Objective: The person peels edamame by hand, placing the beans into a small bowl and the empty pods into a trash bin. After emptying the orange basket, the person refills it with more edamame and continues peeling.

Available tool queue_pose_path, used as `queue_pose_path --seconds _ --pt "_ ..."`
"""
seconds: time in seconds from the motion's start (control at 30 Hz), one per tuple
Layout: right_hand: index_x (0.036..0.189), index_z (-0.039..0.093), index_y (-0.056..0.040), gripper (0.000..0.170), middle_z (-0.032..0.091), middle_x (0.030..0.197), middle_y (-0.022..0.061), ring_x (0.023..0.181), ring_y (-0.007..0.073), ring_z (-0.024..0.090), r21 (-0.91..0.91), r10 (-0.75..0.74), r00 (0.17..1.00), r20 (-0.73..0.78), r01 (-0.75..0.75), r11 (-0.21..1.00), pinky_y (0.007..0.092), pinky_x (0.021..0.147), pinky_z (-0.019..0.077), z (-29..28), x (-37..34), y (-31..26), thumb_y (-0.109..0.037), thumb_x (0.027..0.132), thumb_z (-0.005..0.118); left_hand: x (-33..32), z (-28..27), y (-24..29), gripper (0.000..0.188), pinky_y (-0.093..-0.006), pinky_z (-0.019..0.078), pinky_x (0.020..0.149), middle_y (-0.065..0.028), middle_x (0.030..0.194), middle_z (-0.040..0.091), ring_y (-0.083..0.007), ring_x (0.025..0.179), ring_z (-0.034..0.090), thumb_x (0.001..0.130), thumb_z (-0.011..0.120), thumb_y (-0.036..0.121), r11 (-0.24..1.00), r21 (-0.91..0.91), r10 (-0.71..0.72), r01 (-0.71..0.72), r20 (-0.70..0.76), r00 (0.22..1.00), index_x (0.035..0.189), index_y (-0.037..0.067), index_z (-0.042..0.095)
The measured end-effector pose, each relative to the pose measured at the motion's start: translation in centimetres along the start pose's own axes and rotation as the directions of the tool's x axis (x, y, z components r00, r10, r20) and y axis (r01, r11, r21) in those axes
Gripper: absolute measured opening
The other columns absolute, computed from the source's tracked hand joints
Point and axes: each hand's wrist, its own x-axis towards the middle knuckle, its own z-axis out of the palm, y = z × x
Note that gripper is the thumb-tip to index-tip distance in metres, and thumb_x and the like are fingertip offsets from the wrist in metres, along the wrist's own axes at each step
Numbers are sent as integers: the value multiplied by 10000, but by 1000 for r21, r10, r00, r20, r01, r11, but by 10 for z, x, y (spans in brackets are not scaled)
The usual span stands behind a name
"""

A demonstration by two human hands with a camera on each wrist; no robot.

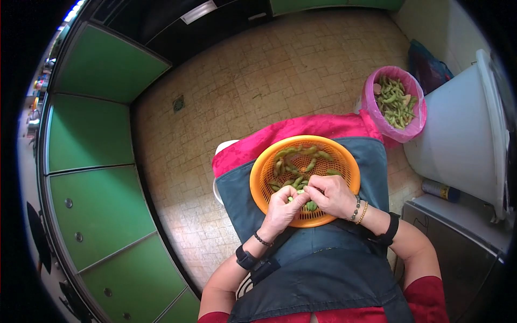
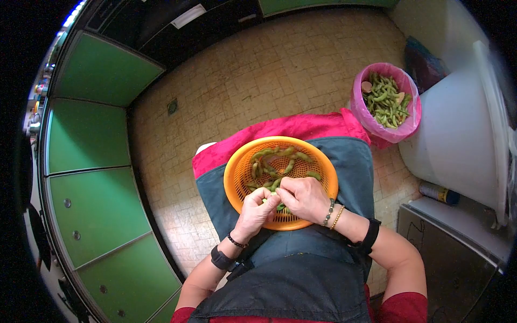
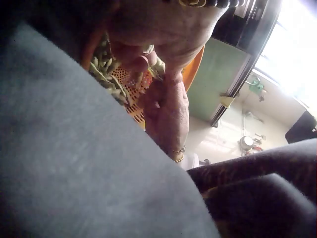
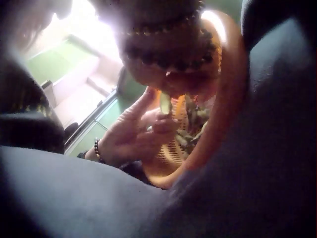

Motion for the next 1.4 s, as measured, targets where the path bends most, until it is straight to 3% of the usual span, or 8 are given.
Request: queue_pose_path --seconds 0.37,0.47,0.57,0.67,0.77,1.0,1.13,1.4 --pt "668 493 -15 187 461 558 33 533 82 428 272 77 969 236 -142 952 266 499 363 6 -10 9 -134 811 514 -6 -10 -1 254 -162 317 409 26 598 487 -42 476 443 886 505 326 998 -11 -51 56 268 962 786 96 469" --pt "667 505 -19 205 507 579 101 527 183 500 332 92 969 228 -166 928 312 516 396 12 -12 15 -173 802 512 -7 -11 1 234 -167 314 404 16 603 489 -52 475 449 899 472 305 995 -11 -91 99 299 950 802 92 469" --pt "705 517 -10 166 479 582 -1 564 56 430 398 153 946 287 -263 879 242 517 381 12 -12 18 -130 819 513 -7 -14 5 218 -172 308 397 5 624 502 -63 478 458 905 434 285 987 -36 -140 158 305 942 816 88 470" --pt "761 554 -10 142 514 595 27 560 70 466 263 164 960 227 -223 939 248 524 393 5 -9 14 -133 818 510 -4 -16 1 218 -175 303 393 -5 654 521 -69 486 467 903 410 275 976 -134 -126 172 294 947 822 84 475" --pt "795 594 -23 172 585 648 131 609 235 592 159 184 959 216 -220 962 338 564 441 -6 -8 4 -170 803 505 -3 -15 0 235 -170 301 393 -10 675 529 -66 495 471 904 415 290 974 -165 -105 155 275 956 822 80 482" --pt "802 593 -32 152 599 681 148 655 283 609 117 153 969 193 -178 977 356 589 460 -5 -17 0 -160 786 511 -6 -6 -1 205 -163 340 416 23 624 513 -38 515 468 852 573 257 997 68 -37 23 215 976 786 77 503" --pt "803 579 -33 141 590 675 143 642 279 601 131 117 972 205 -145 981 358 571 448 -4 -20 0 -156 778 516 -2 -8 -15 198 -178 359 430 26 594 501 -37 489 457 845 586 224 955 235 134 -183 209 969 758 71 497" --pt "873 572 -13 123 565 674 32 604 86 510 337 131 953 273 -222 915 242 552 405 -1 -20 6 -97 828 494 -9 -18 2 230 -184 319 403 -3 597 517 -59 469 448 895 472 269 996 -52 -48 68 315 948 814 57 506"
